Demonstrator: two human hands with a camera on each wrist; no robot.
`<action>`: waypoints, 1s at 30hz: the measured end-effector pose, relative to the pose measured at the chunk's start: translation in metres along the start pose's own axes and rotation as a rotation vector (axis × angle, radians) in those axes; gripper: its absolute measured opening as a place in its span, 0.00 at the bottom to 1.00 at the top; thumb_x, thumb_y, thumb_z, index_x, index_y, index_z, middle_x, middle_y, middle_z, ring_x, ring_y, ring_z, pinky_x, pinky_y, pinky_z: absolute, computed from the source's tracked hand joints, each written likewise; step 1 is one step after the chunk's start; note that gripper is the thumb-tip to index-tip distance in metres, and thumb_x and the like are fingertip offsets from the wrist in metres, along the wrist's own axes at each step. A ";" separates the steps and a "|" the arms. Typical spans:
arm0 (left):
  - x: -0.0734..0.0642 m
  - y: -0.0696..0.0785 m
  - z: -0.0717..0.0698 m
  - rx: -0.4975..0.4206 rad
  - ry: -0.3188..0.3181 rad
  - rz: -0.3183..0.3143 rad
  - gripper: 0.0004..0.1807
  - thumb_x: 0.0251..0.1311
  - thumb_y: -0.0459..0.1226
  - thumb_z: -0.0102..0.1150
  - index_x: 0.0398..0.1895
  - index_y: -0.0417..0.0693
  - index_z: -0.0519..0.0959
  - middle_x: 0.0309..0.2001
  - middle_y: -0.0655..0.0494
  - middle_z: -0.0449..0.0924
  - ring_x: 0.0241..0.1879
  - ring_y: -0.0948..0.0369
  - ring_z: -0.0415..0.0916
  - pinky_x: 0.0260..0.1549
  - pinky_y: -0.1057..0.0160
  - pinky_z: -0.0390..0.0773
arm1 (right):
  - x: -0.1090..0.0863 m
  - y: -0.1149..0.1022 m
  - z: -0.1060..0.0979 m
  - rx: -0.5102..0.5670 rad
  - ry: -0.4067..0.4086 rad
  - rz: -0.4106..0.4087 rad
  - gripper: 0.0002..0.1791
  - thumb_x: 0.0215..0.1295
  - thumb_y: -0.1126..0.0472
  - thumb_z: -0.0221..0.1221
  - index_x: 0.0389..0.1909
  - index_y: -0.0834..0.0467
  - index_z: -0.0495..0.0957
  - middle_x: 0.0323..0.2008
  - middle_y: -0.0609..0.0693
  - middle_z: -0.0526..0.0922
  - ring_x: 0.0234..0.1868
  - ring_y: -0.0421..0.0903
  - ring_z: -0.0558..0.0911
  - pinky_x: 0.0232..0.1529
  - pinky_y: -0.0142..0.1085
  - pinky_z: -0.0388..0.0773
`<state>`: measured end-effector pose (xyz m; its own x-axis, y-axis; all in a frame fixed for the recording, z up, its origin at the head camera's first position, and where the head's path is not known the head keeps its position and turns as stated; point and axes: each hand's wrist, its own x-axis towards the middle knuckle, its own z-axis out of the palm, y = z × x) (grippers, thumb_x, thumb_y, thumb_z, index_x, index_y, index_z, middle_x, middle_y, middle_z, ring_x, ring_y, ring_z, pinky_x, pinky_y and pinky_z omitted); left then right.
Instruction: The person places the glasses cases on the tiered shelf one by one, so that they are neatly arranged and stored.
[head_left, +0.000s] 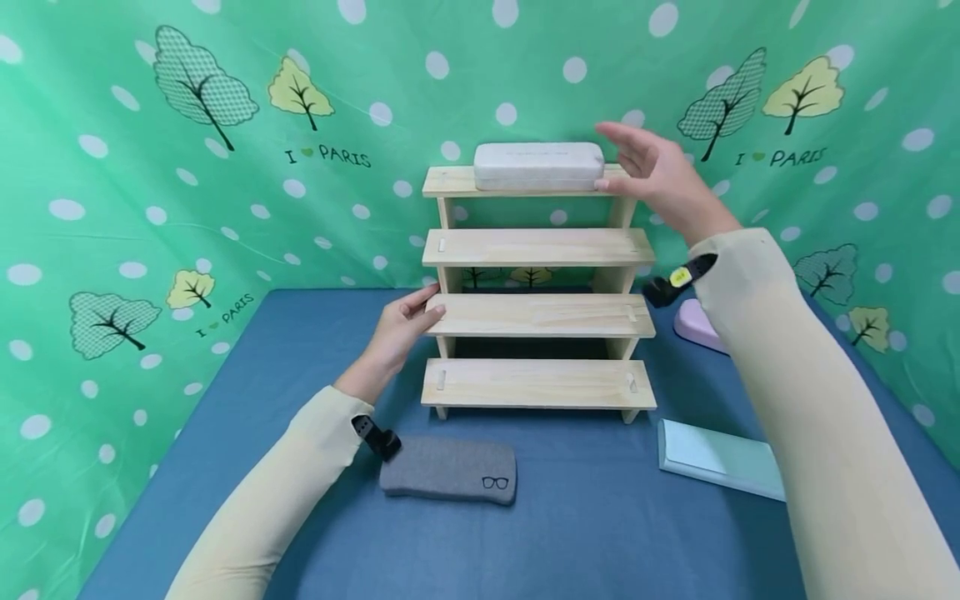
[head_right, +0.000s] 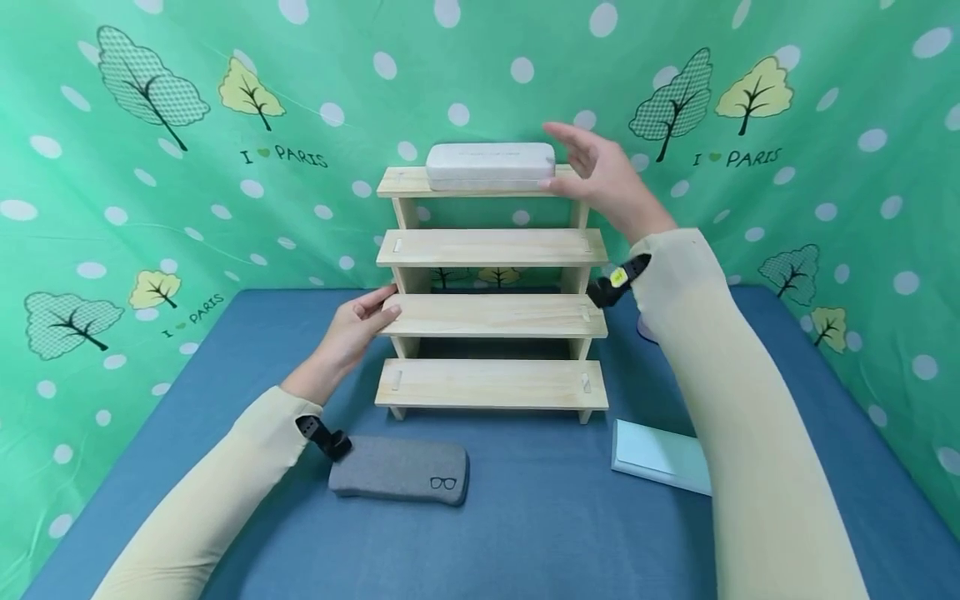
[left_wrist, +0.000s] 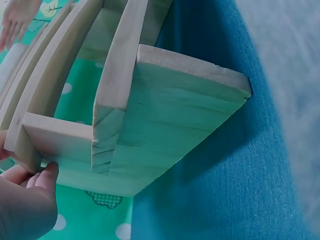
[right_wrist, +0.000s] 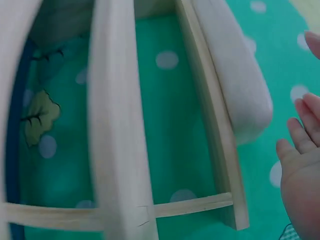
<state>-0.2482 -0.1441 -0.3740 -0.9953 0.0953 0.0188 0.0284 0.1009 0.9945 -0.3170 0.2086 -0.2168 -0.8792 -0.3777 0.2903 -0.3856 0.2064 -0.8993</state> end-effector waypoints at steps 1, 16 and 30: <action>0.000 0.000 -0.001 0.004 -0.004 0.003 0.29 0.66 0.37 0.55 0.69 0.44 0.62 0.70 0.48 0.58 0.68 0.57 0.59 0.62 0.59 0.65 | -0.006 0.000 0.002 0.024 -0.008 -0.028 0.41 0.59 0.67 0.62 0.72 0.51 0.56 0.73 0.45 0.53 0.73 0.38 0.50 0.70 0.28 0.45; 0.000 0.001 0.000 0.026 -0.016 0.021 0.30 0.66 0.36 0.54 0.69 0.40 0.60 0.69 0.45 0.59 0.67 0.55 0.59 0.61 0.60 0.65 | -0.113 0.017 0.074 0.017 -0.321 -0.284 0.41 0.53 0.78 0.60 0.69 0.64 0.57 0.70 0.60 0.58 0.71 0.47 0.56 0.70 0.32 0.50; 0.001 0.001 -0.001 0.026 -0.022 0.019 0.29 0.66 0.37 0.54 0.69 0.41 0.61 0.70 0.47 0.58 0.68 0.57 0.58 0.62 0.59 0.64 | -0.188 0.067 0.167 0.064 -0.442 -0.032 0.37 0.58 0.62 0.65 0.68 0.52 0.62 0.67 0.50 0.66 0.68 0.45 0.62 0.68 0.35 0.57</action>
<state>-0.2494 -0.1447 -0.3730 -0.9922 0.1194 0.0346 0.0495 0.1246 0.9910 -0.1308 0.1426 -0.3859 -0.6576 -0.7354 0.1634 -0.3809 0.1375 -0.9143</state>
